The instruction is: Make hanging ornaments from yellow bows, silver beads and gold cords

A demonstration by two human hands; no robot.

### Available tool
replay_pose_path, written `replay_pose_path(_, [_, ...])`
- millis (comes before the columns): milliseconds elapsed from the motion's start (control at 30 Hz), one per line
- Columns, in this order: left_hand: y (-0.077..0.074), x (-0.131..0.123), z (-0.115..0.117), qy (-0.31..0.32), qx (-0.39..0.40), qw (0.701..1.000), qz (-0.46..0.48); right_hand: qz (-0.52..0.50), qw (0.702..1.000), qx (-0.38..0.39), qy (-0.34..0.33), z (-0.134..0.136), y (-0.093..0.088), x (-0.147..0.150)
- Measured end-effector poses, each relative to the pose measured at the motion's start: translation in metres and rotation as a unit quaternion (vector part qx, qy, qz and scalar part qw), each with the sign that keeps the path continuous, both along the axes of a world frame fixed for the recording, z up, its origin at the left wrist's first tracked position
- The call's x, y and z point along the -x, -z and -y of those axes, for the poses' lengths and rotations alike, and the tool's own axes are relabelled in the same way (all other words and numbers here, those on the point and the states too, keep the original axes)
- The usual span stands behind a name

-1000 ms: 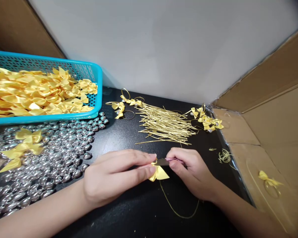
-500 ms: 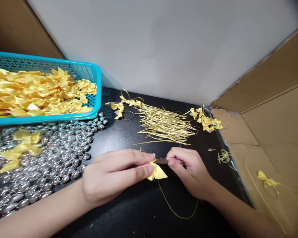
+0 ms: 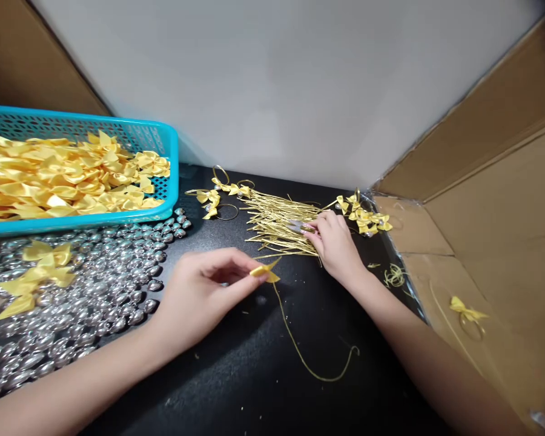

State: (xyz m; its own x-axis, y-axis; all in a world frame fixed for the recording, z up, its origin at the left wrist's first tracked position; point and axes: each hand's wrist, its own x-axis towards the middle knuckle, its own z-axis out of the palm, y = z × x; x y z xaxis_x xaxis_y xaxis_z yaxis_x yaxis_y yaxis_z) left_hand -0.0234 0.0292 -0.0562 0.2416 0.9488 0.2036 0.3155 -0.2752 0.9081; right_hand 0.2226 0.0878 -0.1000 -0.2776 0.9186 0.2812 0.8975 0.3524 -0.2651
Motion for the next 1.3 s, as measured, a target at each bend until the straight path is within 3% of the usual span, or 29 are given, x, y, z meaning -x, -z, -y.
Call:
replay_pose_path(100, [-0.001, -0.001, -0.002, 0.0, 0.114, 0.993, 0.028, 0.081, 0.996, -0.005, 0.022, 0.001, 0.002, 0.004])
replay_pose_path(233, [-0.004, 0.0, 0.001, -0.003, 0.131, 0.99, 0.048, 0.095, 0.995, 0.009, 0.032, 0.002, 0.004, 0.004])
replay_pose_path(333, [-0.011, 0.002, 0.004, -0.008, 0.109, 0.993, 0.035, 0.015, 0.999, 0.003, 0.038, 0.015, -0.005, 0.006])
replay_pose_path(400, [-0.019, 0.002, 0.006, 0.004, 0.069, 0.998, 0.013, -0.11, 0.993, 0.037, -0.012, 0.032, -0.016, 0.012])
replay_pose_path(433, [-0.026, 0.002, 0.006, 0.013, 0.036, 0.999, -0.003, -0.193, 0.976, 0.084, -0.06, 0.043, -0.022, 0.015])
replay_pose_path(467, [-0.033, 0.001, 0.006, 0.021, -0.005, 1.0, -0.023, -0.281, 0.94, 0.156, -0.116, 0.054, -0.028, 0.02])
replay_pose_path(567, [-0.062, -0.003, 0.004, 0.017, -0.153, 0.983, -0.095, -0.477, 0.776, 0.349, -0.221, 0.083, -0.04, 0.031])
replay_pose_path(600, [-0.073, -0.004, 0.003, -0.001, -0.2, 0.973, -0.116, -0.505, 0.744, 0.375, -0.224, 0.09, -0.042, 0.032])
replay_pose_path(633, [-0.083, -0.004, 0.001, -0.028, -0.238, 0.962, -0.134, -0.517, 0.738, 0.379, -0.211, 0.097, -0.042, 0.03])
replay_pose_path(767, [-0.105, 0.009, -0.004, -0.126, -0.253, 0.947, -0.15, -0.483, 0.82, 0.285, -0.116, 0.113, -0.042, 0.006])
replay_pose_path(967, [-0.094, 0.056, 0.006, -0.203, -0.21, 0.94, -0.174, -0.411, 0.896, 0.154, -0.065, 0.147, -0.042, -0.039])
replay_pose_path(1133, [-0.075, 0.081, 0.034, -0.165, -0.128, 0.969, -0.131, -0.376, 0.924, 0.064, -0.044, 0.182, -0.037, -0.047])
replay_pose_path(1300, [-0.048, 0.084, 0.055, -0.13, 0.007, 0.991, -0.02, -0.394, 0.918, -0.04, -0.011, 0.203, -0.029, -0.044])
